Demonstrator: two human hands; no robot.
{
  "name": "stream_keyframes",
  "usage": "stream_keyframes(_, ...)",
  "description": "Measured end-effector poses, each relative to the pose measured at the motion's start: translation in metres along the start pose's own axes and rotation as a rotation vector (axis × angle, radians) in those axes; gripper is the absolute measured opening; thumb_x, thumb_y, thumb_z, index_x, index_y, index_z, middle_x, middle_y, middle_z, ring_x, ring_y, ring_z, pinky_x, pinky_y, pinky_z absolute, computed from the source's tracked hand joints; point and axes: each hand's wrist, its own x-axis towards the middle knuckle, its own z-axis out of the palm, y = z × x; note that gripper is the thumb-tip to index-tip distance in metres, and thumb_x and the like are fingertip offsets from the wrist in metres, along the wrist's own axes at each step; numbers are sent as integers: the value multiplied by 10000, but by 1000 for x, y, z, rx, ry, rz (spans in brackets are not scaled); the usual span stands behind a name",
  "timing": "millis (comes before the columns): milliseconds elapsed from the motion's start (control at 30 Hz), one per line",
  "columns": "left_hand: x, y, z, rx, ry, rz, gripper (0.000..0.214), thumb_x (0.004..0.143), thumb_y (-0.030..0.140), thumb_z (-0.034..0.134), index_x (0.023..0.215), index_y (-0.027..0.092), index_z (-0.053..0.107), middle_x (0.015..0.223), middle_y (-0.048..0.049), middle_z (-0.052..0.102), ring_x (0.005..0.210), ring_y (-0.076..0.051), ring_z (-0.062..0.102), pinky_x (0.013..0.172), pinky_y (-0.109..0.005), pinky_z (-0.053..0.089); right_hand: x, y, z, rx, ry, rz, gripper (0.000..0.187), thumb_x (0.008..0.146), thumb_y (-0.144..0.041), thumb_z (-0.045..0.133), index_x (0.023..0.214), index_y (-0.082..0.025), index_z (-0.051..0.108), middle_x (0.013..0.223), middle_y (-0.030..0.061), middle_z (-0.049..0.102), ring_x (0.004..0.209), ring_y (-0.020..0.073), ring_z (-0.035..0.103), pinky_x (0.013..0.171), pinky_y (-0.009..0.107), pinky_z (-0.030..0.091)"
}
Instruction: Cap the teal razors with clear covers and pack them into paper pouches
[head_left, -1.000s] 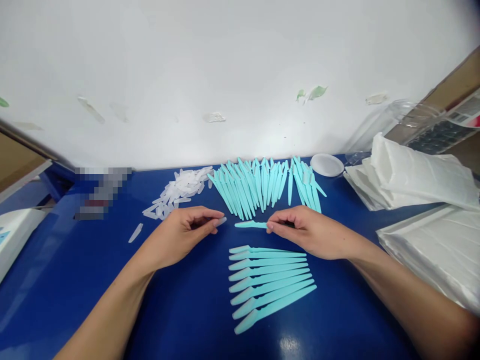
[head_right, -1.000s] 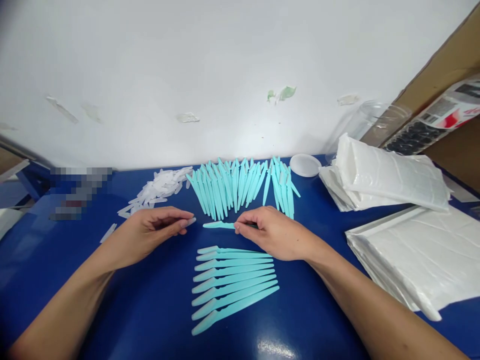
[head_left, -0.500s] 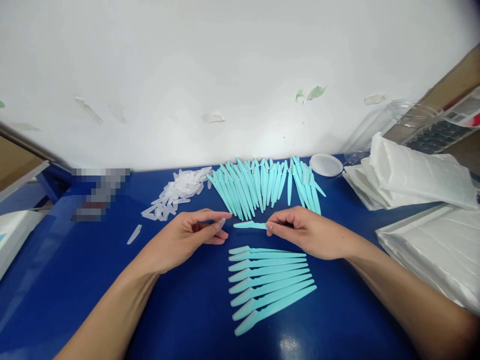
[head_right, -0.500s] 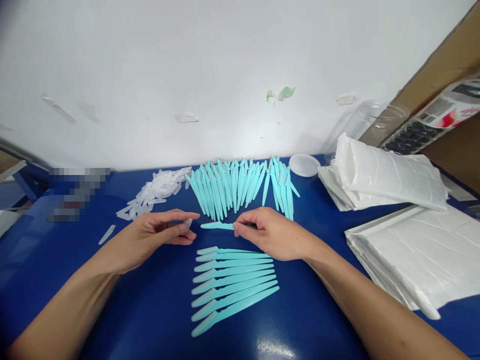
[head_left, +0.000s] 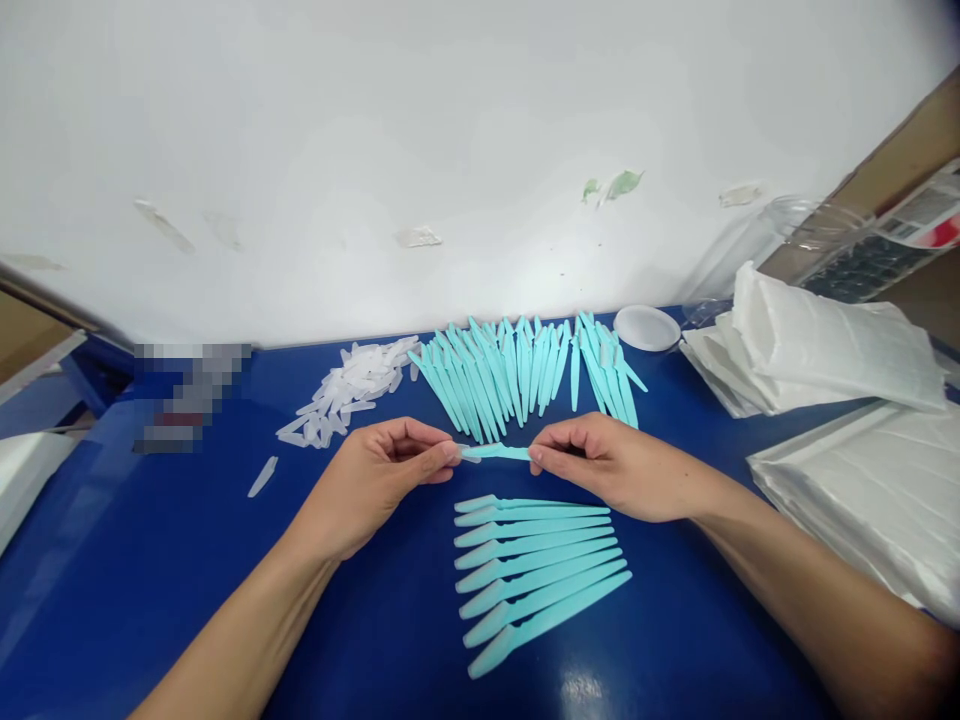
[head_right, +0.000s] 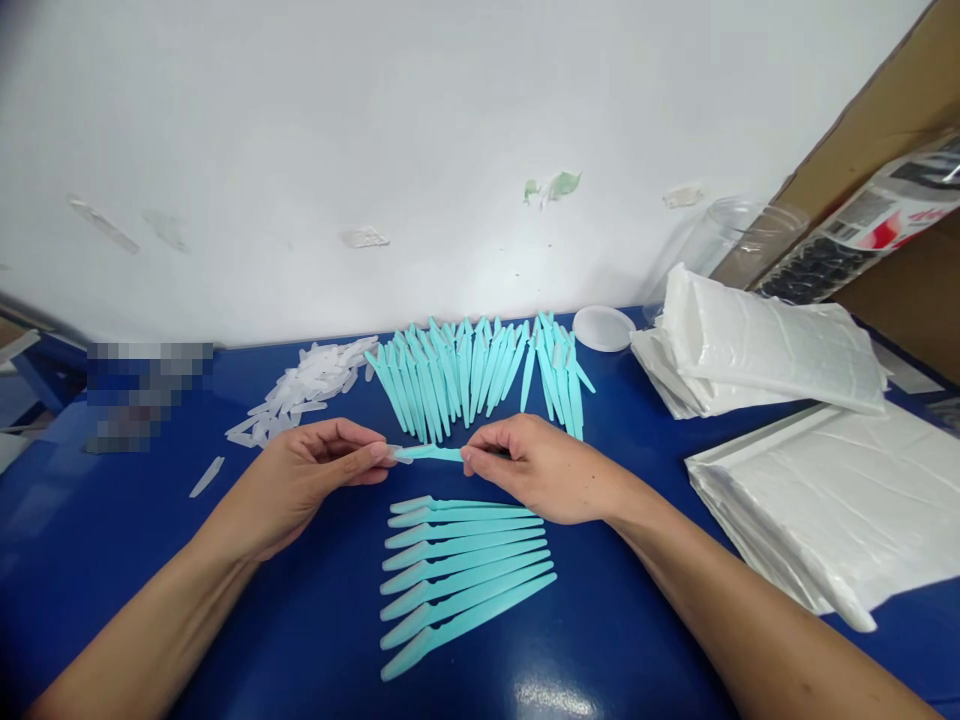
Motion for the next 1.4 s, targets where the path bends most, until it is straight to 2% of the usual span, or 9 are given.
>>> stream_keyframes(100,-2,0,5,62,-18,61,259,838,392,815,1039,235,770,943,-20,780,861,-174,735,821,-289,601,0,0,-1,4,-2,-2,283,977,-427,550,918,-186,688,614,-72,361,542,89,288,487,243,250)
stream_keyframes(167,-4,2,5,196,-26,169,255,860,376,793,1091,267,783,978,-18,775,866,-167,719,769,-253,578,-1,0,-2,-1,3,-6,281,977,-426,552,919,-188,690,610,-73,356,539,89,285,484,243,245)
stream_keyframes(300,-6,9,-3,460,-33,369,152,901,346,747,1022,284,815,987,-6,762,855,-147,682,704,-213,522,-2,1,-5,0,6,-4,284,977,-433,554,924,-192,694,598,-77,335,530,89,274,479,245,237)
stream_keyframes(433,-5,14,-11,460,3,273,196,912,420,722,1012,272,802,909,0,769,830,-154,687,720,-218,524,-2,2,-7,-8,23,-6,294,977,-444,552,924,-192,693,591,-78,328,524,88,268,475,246,229)
stream_keyframes(567,-6,14,-8,422,-50,169,260,923,481,687,955,246,794,846,-3,765,800,-154,684,725,-222,529,-4,1,-6,-8,13,-8,296,978,-445,548,926,-194,695,591,-77,339,520,88,276,475,246,240)
stream_keyframes(833,-5,16,-13,425,10,132,288,896,499,711,889,223,792,826,-19,786,777,-169,705,748,-246,539,-4,0,-6,-12,16,-15,311,981,-458,537,928,-194,694,600,-72,355,527,91,292,480,246,248)
stream_keyframes(1033,-7,17,11,434,-101,76,360,922,534,656,827,209,775,784,-20,767,756,-178,682,712,-263,511,-4,-6,-2,-32,-25,-9,333,983,-468,528,919,-185,691,609,-65,390,527,92,299,481,253,255)
stream_keyframes(1233,-12,16,18,588,-74,214,301,947,485,627,873,234,776,824,-13,705,744,-170,608,643,-263,440,-5,-8,9,-281,97,-196,362,1014,-385,491,815,-191,722,785,18,609,733,144,537,670,291,379)
stream_keyframes(1400,-10,13,15,772,-161,292,287,985,412,578,866,249,782,887,-23,672,745,-161,596,615,-265,408,-4,-6,14,-399,131,-131,286,995,-370,545,1012,-240,799,871,34,666,730,146,592,668,298,409)
